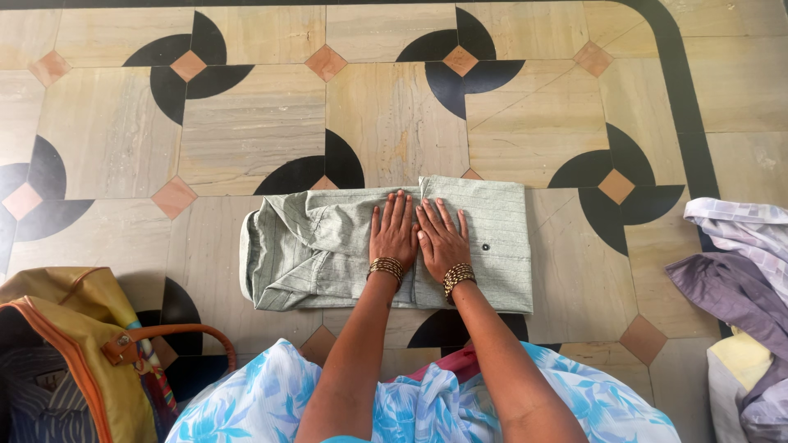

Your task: The person folds a light-colored long-sleeved shirt on a tiled floor. They smooth the fabric, fold the sleeves inward, fold the body in half, then fold it again into a compact rectangle and place it into a nearby bag.

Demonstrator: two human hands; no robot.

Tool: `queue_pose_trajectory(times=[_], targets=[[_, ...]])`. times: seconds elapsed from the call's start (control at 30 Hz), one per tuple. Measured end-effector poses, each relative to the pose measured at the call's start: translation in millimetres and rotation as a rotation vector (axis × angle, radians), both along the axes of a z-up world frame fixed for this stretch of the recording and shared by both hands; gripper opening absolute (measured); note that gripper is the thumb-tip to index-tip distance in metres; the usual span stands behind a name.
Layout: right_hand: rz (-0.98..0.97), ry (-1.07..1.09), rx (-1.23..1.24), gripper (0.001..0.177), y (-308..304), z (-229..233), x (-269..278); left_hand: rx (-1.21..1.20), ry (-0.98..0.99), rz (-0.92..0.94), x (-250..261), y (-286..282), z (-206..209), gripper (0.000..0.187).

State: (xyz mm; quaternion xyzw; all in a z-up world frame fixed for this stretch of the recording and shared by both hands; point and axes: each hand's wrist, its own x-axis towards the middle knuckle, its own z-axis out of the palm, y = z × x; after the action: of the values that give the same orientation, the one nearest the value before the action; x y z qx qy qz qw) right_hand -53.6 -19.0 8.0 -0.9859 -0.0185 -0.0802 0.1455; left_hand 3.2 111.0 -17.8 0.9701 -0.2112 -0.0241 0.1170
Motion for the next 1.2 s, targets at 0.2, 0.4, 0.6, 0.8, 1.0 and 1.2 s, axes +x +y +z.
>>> queue_pose_trajectory(times=[0.2, 0.4, 0.6, 0.8, 1.0, 1.2], targets=[[0.001, 0.006, -0.002, 0.053, 1.1, 2.5, -0.2, 0.005, 0.023, 0.028, 11.0, 12.0, 1.6, 0.066], [-0.007, 0.008, 0.005, 0.053, 1.9, 5.2, -0.6, 0.003, 0.006, 0.067, 21.9, 33.0, 0.5, 0.068], [-0.015, 0.000, 0.001, 0.052, 2.3, 6.0, -1.1, 0.053, -0.010, 0.094, 28.3, 59.7, -1.4, 0.068], [-0.010, -0.009, 0.003, 0.052, 1.4, 5.1, -0.6, 0.109, -0.038, 0.110, 38.5, 93.1, -3.6, 0.068], [-0.011, -0.001, -0.002, 0.052, 1.0, 2.5, -0.2, 0.181, -0.021, 0.067, 51.7, 119.7, -3.2, 0.067], [-0.020, -0.001, -0.013, 0.052, 1.3, 1.8, -0.5, 0.144, -0.082, 0.047, 60.6, 149.4, 1.2, 0.068]])
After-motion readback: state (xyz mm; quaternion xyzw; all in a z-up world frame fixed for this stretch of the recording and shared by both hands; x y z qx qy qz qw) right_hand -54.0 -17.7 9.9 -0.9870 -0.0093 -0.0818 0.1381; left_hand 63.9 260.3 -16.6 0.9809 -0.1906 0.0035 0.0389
